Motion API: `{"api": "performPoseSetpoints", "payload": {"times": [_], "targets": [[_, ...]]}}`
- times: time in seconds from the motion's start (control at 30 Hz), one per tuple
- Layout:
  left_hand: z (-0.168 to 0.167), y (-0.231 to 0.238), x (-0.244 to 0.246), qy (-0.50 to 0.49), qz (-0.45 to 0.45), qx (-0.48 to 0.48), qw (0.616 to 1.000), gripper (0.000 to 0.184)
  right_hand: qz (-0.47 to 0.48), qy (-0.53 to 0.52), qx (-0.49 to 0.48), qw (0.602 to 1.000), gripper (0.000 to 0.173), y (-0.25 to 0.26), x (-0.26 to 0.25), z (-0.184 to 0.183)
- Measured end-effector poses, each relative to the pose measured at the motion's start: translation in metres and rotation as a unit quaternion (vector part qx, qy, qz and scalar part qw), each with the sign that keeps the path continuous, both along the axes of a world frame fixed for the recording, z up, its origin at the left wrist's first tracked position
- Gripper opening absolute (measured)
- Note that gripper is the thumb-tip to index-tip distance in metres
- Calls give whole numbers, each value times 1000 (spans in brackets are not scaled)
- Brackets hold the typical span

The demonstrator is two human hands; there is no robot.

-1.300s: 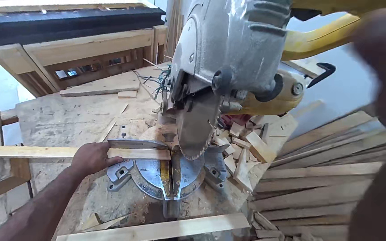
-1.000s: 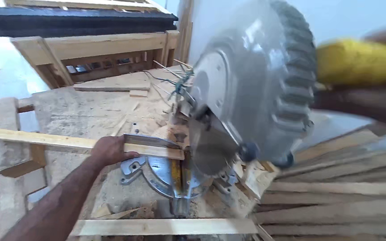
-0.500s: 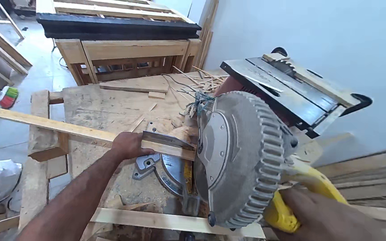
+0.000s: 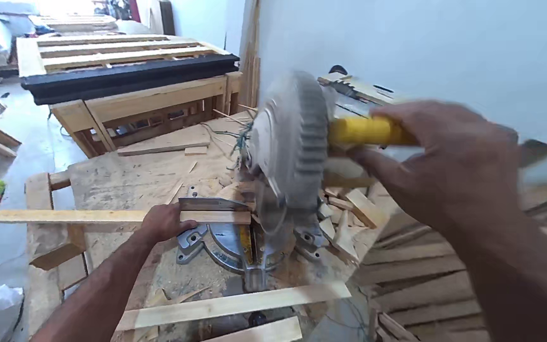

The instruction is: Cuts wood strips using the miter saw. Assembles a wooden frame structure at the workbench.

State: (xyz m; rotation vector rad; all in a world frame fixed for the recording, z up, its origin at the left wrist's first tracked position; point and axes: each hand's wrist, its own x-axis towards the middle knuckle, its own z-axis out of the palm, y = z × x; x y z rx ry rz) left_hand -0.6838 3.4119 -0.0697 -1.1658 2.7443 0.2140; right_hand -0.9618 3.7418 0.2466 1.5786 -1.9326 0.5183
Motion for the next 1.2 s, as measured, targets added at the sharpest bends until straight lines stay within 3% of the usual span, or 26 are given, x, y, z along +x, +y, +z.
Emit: {"api": "performPoseSetpoints", "payload": {"times": [0.07, 0.13, 0.23, 0.3, 0.4, 0.53, 0.63, 0.7, 0.73, 0.77, 0.8, 0.83, 0.93, 1.03, 1.1, 1.2], "targets": [[5, 8, 6, -11, -2, 12, 1000, 93, -14, -75, -100, 992, 50, 12, 8, -23], [7, 25, 18, -40, -24, 24, 999, 90, -28, -188, -108, 976, 38, 31, 33, -94], [5, 48, 42, -85, -101, -19, 991, 92, -39, -317, 168, 933, 43, 41, 81, -200], [5, 56, 59, -98, -147, -32, 984, 91, -19, -304, 240, 922, 53, 29, 104, -235], [14, 75, 78, -136, -195, -14, 971, 89, 42, -296, 330, 896, 67, 4, 132, -243], [14, 104, 90, -20, -261, -65, 963, 99, 55, -316, 523, 790, 57, -15, 165, -225], [17, 126, 116, 155, -143, -88, 974, 101, 46, -352, 530, 770, 50, -7, 163, -209], [14, 151, 150, 303, 82, -50, 948, 88, 53, -342, 528, 776, 52, -1, 157, -214], [13, 165, 159, 384, 224, -19, 896, 74, 51, -332, 527, 781, 53, 0, 152, -218], [13, 177, 162, 445, 370, 9, 815, 62, 44, -324, 528, 784, 54, 1, 148, -221], [7, 185, 163, 456, 476, 44, 751, 58, 36, -314, 529, 787, 55, 2, 145, -222], [3, 194, 166, 428, 525, 100, 729, 57, 30, -306, 530, 790, 56, 3, 144, -223], [3, 214, 167, 313, 521, 184, 772, 48, 20, -271, 521, 809, 56, 5, 143, -228], [32, 225, 162, 246, 498, 78, 828, 44, 35, -232, 496, 836, 56, 5, 139, -241], [41, 230, 160, 224, 478, 60, 847, 44, 61, -230, 490, 839, 55, 2, 132, -253], [51, 247, 151, 182, 418, 154, 877, 43, 80, -242, 514, 819, 57, 2, 129, -266]]}}
